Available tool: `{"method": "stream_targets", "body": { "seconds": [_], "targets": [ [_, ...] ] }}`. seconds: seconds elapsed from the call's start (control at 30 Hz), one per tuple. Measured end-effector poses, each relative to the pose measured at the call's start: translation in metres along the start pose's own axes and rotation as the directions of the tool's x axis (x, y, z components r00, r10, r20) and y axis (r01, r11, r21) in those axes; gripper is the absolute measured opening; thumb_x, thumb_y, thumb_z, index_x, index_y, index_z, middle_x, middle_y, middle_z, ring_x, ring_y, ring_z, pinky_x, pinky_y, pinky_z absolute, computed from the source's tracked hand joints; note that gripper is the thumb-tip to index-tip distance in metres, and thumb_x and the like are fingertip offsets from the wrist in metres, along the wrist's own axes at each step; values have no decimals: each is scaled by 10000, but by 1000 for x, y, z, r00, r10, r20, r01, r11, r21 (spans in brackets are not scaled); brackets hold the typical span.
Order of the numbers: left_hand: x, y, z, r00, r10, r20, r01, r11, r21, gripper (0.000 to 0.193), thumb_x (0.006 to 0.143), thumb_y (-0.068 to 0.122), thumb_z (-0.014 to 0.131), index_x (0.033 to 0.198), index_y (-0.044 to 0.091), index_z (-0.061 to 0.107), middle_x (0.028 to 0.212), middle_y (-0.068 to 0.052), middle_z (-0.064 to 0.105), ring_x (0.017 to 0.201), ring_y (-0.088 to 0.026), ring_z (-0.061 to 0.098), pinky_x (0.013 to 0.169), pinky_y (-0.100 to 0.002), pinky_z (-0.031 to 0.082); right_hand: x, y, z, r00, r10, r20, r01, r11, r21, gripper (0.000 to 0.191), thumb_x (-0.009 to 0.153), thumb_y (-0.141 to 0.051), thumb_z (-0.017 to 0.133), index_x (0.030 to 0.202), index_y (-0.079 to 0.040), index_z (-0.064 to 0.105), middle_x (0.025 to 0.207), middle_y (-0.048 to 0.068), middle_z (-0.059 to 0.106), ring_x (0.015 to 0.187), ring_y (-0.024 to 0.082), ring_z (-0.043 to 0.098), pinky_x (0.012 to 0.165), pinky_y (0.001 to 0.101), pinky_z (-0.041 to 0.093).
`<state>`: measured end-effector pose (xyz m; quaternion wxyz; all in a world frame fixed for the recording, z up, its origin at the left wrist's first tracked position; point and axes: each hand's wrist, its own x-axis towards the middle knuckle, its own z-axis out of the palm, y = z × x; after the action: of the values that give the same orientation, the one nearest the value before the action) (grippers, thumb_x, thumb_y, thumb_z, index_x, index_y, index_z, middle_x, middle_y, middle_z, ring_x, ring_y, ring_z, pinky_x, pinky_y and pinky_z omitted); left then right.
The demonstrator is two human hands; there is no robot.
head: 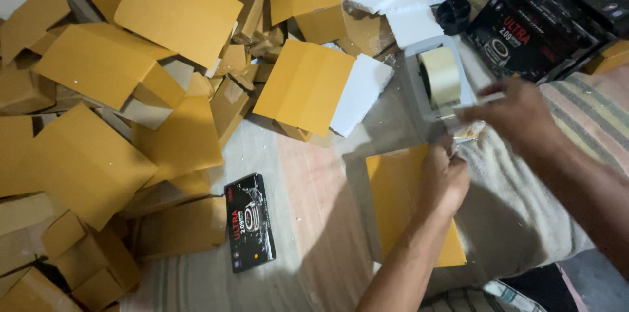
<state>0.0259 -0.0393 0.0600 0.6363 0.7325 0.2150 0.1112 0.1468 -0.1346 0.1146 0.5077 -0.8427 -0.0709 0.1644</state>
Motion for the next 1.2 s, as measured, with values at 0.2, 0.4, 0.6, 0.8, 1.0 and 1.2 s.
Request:
{"method": "stream_targets", "body": {
  "seconds": [0.2,0.4,0.6,0.8,1.0,1.2],
  "targets": [
    [22,-31,-3,989,-142,34,140,853,-503,477,942,226,452,1339,36,636,1208,-129,730,1086,-270,680,948,-347,516,-19,50,9,998,53,-29,-49,992,119,595,748,-156,868,1232,101,636,968,215,711,771,245,654,604,355,514],
    [44,-46,10,955,-290,-54,220,821,-527,515,1020,414,750,1142,-86,719,886,-101,624,704,-184,434,592,-381,341,-9,84,14,995,63,71,-86,909,407,304,829,-129,817,1039,81,752,775,121,678,593,150,509,507,303,378],
    [51,-20,28,987,-156,-47,105,831,-546,317,875,322,798,976,24,756,906,-51,723,767,-122,634,699,-286,522,-5,96,15,985,127,115,-166,869,466,157,856,-136,769,885,18,780,701,60,686,518,126,508,466,299,393],
    [62,-16,32,950,-296,-102,228,875,-426,485,889,459,768,982,-16,738,905,-110,734,780,-167,666,745,-315,520,-11,87,5,969,160,190,-238,820,520,191,886,-164,785,842,20,760,727,74,698,537,117,533,493,268,412],
    [70,-24,31,915,-383,130,367,651,-664,625,920,660,593,1045,61,717,890,-67,719,727,-171,663,673,-303,542,-14,63,-6,975,153,163,-219,803,555,228,902,-141,761,829,73,729,733,118,698,548,158,579,508,306,477],
    [63,-31,34,966,-252,56,232,750,-619,352,923,318,787,1080,9,721,879,-70,707,723,-172,641,594,-317,499,-29,66,-6,957,237,165,-286,853,436,177,919,-131,714,937,35,775,752,92,731,574,137,611,541,297,529]
  ]
}}
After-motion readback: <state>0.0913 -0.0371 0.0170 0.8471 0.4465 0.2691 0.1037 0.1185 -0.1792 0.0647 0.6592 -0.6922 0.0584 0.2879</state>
